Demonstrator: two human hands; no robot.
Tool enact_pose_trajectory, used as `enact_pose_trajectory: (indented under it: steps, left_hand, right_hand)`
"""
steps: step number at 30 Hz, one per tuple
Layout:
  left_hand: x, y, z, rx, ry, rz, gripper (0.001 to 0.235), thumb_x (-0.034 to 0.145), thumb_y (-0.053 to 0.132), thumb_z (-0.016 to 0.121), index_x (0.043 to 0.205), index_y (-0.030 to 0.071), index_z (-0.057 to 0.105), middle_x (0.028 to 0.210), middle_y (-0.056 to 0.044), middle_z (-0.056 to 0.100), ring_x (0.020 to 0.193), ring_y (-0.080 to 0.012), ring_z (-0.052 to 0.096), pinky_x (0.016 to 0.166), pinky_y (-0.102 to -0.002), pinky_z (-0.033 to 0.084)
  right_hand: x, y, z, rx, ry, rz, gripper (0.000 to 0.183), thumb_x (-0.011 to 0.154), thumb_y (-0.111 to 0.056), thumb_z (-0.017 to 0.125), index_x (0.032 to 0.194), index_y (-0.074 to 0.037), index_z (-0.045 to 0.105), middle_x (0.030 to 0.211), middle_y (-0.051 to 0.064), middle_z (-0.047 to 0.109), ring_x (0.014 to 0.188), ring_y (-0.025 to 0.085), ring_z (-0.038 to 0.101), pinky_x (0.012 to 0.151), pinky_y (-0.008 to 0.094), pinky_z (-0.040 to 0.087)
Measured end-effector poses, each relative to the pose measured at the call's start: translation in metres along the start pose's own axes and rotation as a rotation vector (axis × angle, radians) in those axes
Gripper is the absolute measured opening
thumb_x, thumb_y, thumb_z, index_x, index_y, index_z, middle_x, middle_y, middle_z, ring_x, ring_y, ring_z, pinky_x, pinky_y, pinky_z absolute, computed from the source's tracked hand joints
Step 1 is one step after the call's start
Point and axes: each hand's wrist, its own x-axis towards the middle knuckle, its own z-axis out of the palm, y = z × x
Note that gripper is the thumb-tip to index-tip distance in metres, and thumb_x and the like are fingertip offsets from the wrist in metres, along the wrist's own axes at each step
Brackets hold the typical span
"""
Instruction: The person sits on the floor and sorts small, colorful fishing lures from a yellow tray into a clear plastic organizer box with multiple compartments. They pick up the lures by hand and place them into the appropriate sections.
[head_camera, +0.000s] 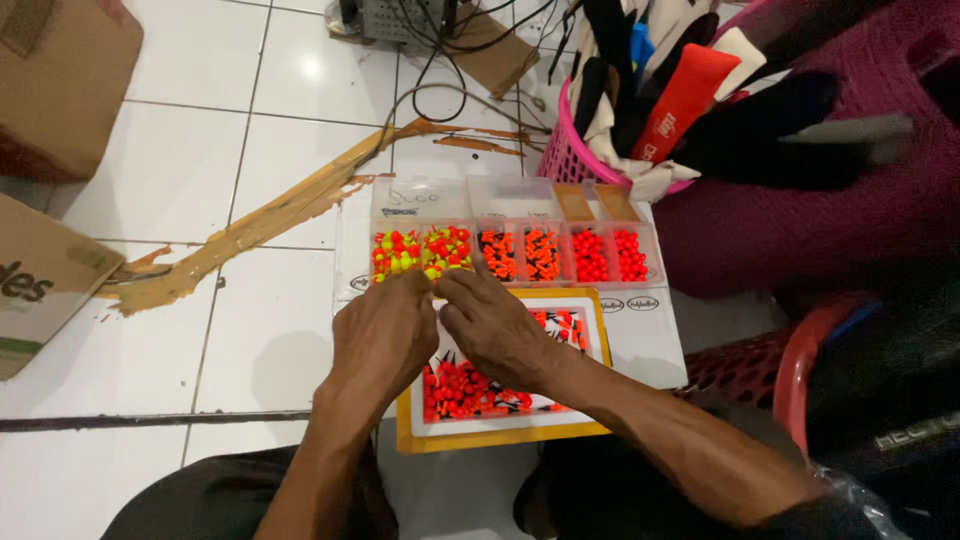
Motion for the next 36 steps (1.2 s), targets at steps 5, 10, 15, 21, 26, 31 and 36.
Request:
enact_pose_trajectory:
  steps: [5, 10, 15, 21, 26, 31, 36]
  left_hand:
    - [-0.001, 0.007, 0.005, -0.04, -0.106, 0.02, 0.034, 0.095, 0.026, 0.046, 0.111, 0.013, 0.072, 0.096, -0.024, 0.073, 0.101, -0.0508, 0.07, 0.088, -0.06, 0.054]
    - [-0.005, 0.019, 0.003, -0.126, -0.178, 0.101, 0.033, 0.096, 0.029, 0.048, 0.105, 0.01, 0.073, 0.098, -0.027, 0.073, 0.104, -0.0536, 0.068, 0.088, -0.062, 0.053]
    - [-0.001, 0.002, 0.012, 0.003, -0.099, 0.088, 0.03, 0.097, 0.028, 0.05, 0.104, 0.01, 0.072, 0.09, -0.021, 0.072, 0.096, -0.0466, 0.072, 0.087, -0.058, 0.056]
    - [0.002, -0.003, 0.014, 0.03, -0.1, 0.092, 0.035, 0.098, 0.028, 0.051, 0.118, 0.008, 0.07, 0.099, -0.021, 0.071, 0.099, -0.0467, 0.072, 0.089, -0.059, 0.056]
    - [0.005, 0.002, 0.013, 0.025, -0.105, 0.106, 0.035, 0.099, 0.027, 0.052, 0.121, 0.007, 0.069, 0.1, -0.021, 0.071, 0.1, -0.0466, 0.071, 0.089, -0.06, 0.056]
    - [0.007, 0.0, 0.013, 0.01, -0.063, 0.121, 0.037, 0.1, 0.031, 0.048, 0.119, 0.007, 0.069, 0.099, -0.021, 0.07, 0.101, -0.0466, 0.071, 0.089, -0.06, 0.055]
    - [0.009, -0.003, 0.01, -0.005, 0.049, 0.057, 0.036, 0.099, 0.033, 0.046, 0.111, 0.008, 0.07, 0.095, -0.021, 0.07, 0.099, -0.0487, 0.07, 0.086, -0.064, 0.053]
  right_hand:
    - [-0.018, 0.004, -0.013, 0.377, -0.109, 0.468, 0.014, 0.094, -0.018, 0.064, 0.107, -0.014, 0.06, 0.086, 0.005, 0.058, 0.087, 0.035, 0.068, 0.075, 0.053, 0.058]
    - [-0.005, 0.022, -0.039, 0.59, -0.031, 0.567, 0.019, 0.093, -0.008, 0.065, 0.112, -0.009, 0.066, 0.092, 0.014, 0.067, 0.086, 0.041, 0.072, 0.07, 0.05, 0.059]
    - [-0.023, 0.105, -0.079, 0.31, -0.253, 0.698, 0.022, 0.092, -0.01, 0.068, 0.113, -0.014, 0.07, 0.093, 0.014, 0.067, 0.096, 0.043, 0.069, 0.085, 0.054, 0.055]
    - [-0.043, 0.145, -0.113, 0.182, -0.566, 1.069, 0.018, 0.086, -0.021, 0.065, 0.1, -0.014, 0.074, 0.086, 0.021, 0.074, 0.094, 0.045, 0.071, 0.082, 0.053, 0.053]
    - [-0.043, 0.144, -0.111, 0.139, -0.675, 1.09, 0.019, 0.086, -0.022, 0.063, 0.097, -0.013, 0.076, 0.085, 0.021, 0.075, 0.092, 0.045, 0.071, 0.082, 0.054, 0.054]
    - [-0.039, 0.135, -0.102, 0.079, -0.537, 1.006, 0.019, 0.092, -0.027, 0.06, 0.095, -0.012, 0.071, 0.088, 0.024, 0.069, 0.092, 0.05, 0.068, 0.078, 0.059, 0.052]
    - [-0.036, 0.073, -0.057, -0.107, -0.322, 0.403, 0.016, 0.096, -0.021, 0.056, 0.107, -0.024, 0.067, 0.092, -0.001, 0.061, 0.082, 0.024, 0.069, 0.068, 0.041, 0.058]
